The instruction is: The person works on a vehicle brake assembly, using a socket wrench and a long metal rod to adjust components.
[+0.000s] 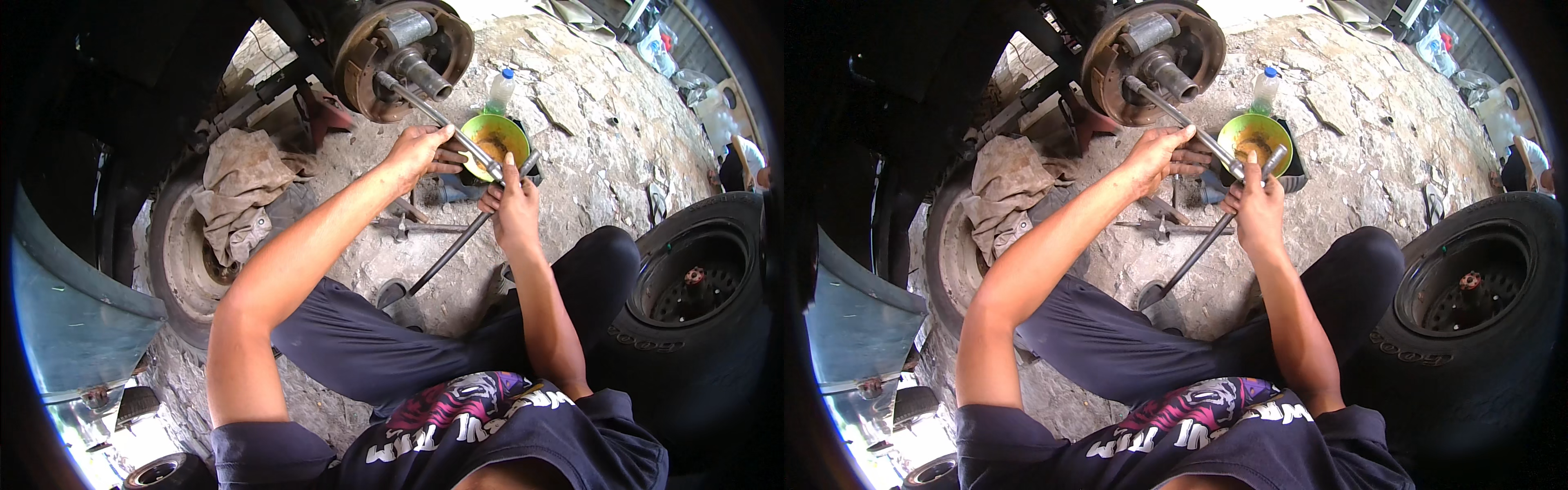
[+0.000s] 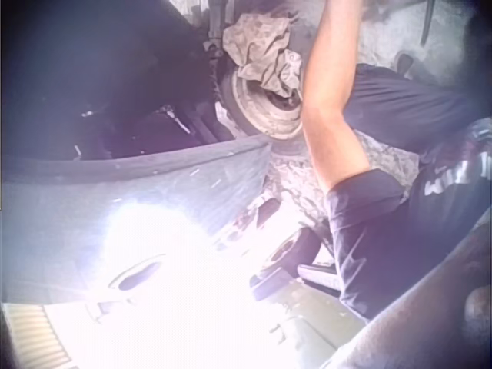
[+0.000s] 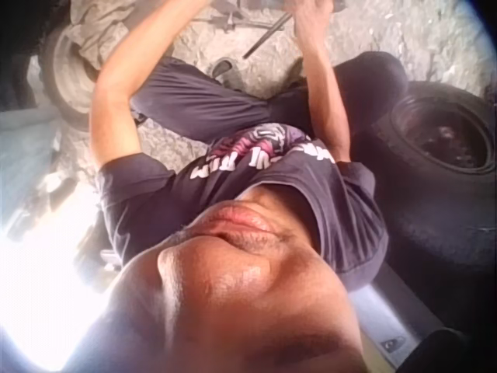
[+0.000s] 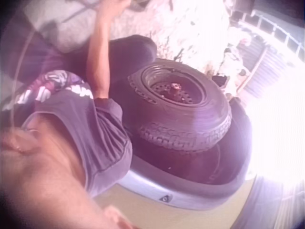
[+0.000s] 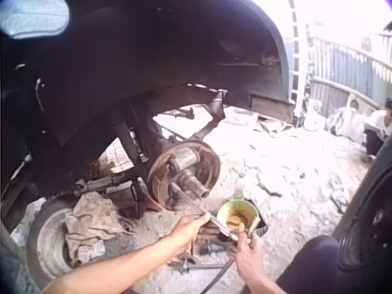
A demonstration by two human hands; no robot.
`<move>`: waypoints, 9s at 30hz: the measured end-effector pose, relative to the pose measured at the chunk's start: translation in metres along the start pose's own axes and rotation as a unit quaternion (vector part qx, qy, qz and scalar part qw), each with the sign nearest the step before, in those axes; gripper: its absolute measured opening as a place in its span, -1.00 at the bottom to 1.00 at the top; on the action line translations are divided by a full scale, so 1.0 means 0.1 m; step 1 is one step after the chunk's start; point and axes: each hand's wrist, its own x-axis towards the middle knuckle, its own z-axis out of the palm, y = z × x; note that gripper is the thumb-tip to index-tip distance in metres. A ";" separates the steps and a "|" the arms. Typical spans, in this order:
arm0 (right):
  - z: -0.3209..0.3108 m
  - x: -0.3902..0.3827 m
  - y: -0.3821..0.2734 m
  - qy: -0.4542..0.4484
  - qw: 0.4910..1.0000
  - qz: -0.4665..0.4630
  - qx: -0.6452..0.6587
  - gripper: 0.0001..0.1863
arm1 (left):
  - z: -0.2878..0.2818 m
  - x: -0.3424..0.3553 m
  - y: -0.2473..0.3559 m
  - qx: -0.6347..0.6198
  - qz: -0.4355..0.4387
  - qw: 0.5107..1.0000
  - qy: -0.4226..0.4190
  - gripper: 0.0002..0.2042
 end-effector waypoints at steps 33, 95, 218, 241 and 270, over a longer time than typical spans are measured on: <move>0.07 -0.38 -0.14 0.009 0.913 0.198 0.358 -0.78 | 0.36 -0.72 0.31 0.454 0.519 0.719 -0.092 -0.59; -0.27 0.39 -0.72 -0.039 0.696 -0.383 -0.607 -0.68 | 0.95 1.23 -0.24 -0.677 0.242 0.660 -0.219 -0.69; -0.33 0.29 -0.62 0.035 0.972 -0.071 -0.221 -0.71 | 1.04 0.81 -0.23 -0.185 0.229 0.948 0.123 -0.67; -0.23 0.30 -0.70 -0.030 0.612 -0.421 -0.668 -0.60 | 0.78 0.88 -0.22 -0.392 0.157 0.906 -0.034 -0.58; -0.09 0.12 -0.70 0.011 0.777 -0.328 -0.538 -0.75 | 0.56 0.76 0.06 -0.196 0.157 0.964 -0.093 -0.57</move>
